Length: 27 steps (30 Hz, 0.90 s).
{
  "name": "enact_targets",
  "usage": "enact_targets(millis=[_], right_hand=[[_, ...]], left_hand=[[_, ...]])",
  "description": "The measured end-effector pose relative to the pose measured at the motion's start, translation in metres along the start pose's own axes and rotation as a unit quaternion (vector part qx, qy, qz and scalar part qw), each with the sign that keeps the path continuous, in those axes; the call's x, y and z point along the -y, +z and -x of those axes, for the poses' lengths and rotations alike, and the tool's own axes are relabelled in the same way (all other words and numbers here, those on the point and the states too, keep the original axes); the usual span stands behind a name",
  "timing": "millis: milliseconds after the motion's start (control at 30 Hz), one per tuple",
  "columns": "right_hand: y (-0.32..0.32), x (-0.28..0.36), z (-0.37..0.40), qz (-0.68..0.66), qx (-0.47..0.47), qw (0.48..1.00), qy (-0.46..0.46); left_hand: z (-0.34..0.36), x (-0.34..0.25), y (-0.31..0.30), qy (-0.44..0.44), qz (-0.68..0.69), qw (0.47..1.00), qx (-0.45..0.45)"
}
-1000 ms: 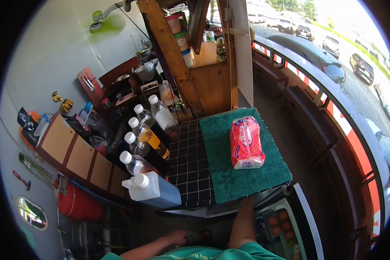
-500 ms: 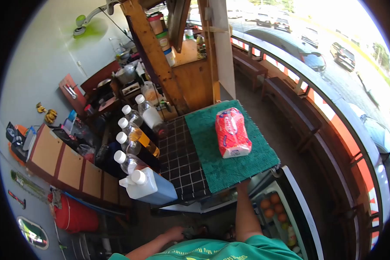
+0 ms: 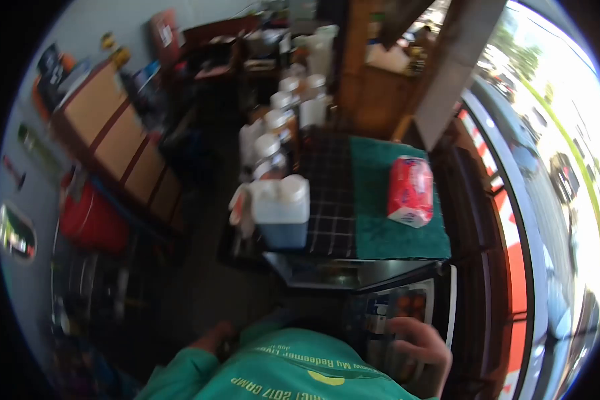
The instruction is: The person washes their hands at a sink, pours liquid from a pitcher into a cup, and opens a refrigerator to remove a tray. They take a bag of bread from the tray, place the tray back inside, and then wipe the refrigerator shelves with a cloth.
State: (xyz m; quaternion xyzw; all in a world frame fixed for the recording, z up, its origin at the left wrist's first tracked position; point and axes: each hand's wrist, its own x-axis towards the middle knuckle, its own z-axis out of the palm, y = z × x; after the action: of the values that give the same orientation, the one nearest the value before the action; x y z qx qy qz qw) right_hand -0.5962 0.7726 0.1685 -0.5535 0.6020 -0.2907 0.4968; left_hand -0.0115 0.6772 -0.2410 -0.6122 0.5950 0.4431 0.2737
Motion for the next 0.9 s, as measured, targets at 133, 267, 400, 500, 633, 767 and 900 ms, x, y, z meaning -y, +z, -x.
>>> enact_targets(millis=[133, 267, 400, 500, 633, 767, 900], right_hand=[[-0.027, 0.010, 0.023, -0.001, -0.381, 0.923, -0.044], [-0.038, -0.038, 0.014, 0.491, -0.510, 0.695, 0.124], [-0.027, -0.034, -0.001, 0.261, -0.332, 0.840, 0.341], [-0.005, -0.014, -0.018, 0.284, -0.351, 0.808, 0.378], [0.015, 0.001, -0.025, 0.310, -0.384, 0.771, 0.403], [0.041, -0.004, -0.012, 0.338, -0.421, 0.722, 0.433], [0.061, -0.062, 0.034, 0.304, -0.517, 0.647, 0.471]], left_hand=[[0.024, 0.022, 0.037, -0.031, 0.066, 0.997, 0.005], [0.024, 0.044, 0.053, -0.004, -0.008, 1.000, 0.024], [0.002, 0.088, 0.054, 0.107, -0.015, 0.992, -0.066], [0.055, 0.065, -0.015, -0.014, -0.009, 0.996, -0.086], [0.063, 0.105, -0.055, -0.083, -0.014, 0.995, -0.056], [0.022, 0.205, -0.065, -0.014, -0.031, 0.998, -0.053], [-0.012, 0.334, -0.100, 0.096, -0.109, 0.987, -0.065]])
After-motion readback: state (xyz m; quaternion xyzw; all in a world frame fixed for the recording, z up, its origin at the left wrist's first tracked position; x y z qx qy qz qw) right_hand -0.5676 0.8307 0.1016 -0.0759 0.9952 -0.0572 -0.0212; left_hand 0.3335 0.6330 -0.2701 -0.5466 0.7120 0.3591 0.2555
